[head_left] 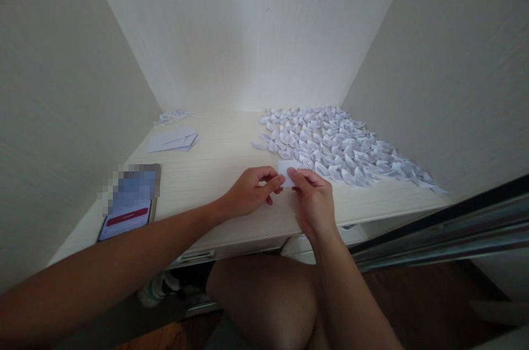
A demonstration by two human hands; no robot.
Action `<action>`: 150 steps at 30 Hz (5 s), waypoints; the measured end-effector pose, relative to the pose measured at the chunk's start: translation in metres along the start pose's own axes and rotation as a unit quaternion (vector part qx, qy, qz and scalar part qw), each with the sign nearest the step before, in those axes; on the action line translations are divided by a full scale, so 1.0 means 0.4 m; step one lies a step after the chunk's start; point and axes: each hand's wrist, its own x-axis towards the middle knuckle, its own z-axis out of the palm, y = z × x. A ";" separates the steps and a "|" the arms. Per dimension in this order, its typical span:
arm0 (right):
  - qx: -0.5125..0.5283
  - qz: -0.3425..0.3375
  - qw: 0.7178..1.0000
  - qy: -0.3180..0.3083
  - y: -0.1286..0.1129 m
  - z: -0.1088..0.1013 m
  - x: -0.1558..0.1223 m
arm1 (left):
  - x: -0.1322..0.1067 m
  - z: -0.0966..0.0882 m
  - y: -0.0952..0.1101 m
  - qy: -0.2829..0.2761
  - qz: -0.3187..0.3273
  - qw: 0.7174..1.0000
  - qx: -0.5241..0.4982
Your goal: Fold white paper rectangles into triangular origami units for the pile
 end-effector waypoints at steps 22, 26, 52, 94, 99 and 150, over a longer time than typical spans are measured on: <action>0.015 0.055 0.993 -0.106 -0.009 -0.014 -0.003 | 0.002 -0.008 -0.001 0.113 0.141 0.983 -0.033; 0.066 0.105 0.982 -0.144 -0.020 -0.026 -0.001 | -0.004 -0.008 0.005 0.112 0.186 0.975 -0.037; -0.480 -0.149 0.861 -0.079 0.006 -0.024 -0.002 | 0.020 -0.057 -0.019 0.081 0.028 0.930 0.356; -0.616 -0.162 0.756 -0.150 0.001 -0.007 -0.016 | 0.017 -0.089 -0.009 -0.014 0.220 0.876 0.430; -0.616 -0.162 0.756 -0.154 0.004 -0.008 -0.013 | 0.016 -0.101 0.006 -0.081 0.248 0.843 0.470; -0.566 -0.150 0.783 -0.210 -0.009 -0.055 0.002 | 0.025 -0.117 0.014 -0.176 0.216 0.841 0.464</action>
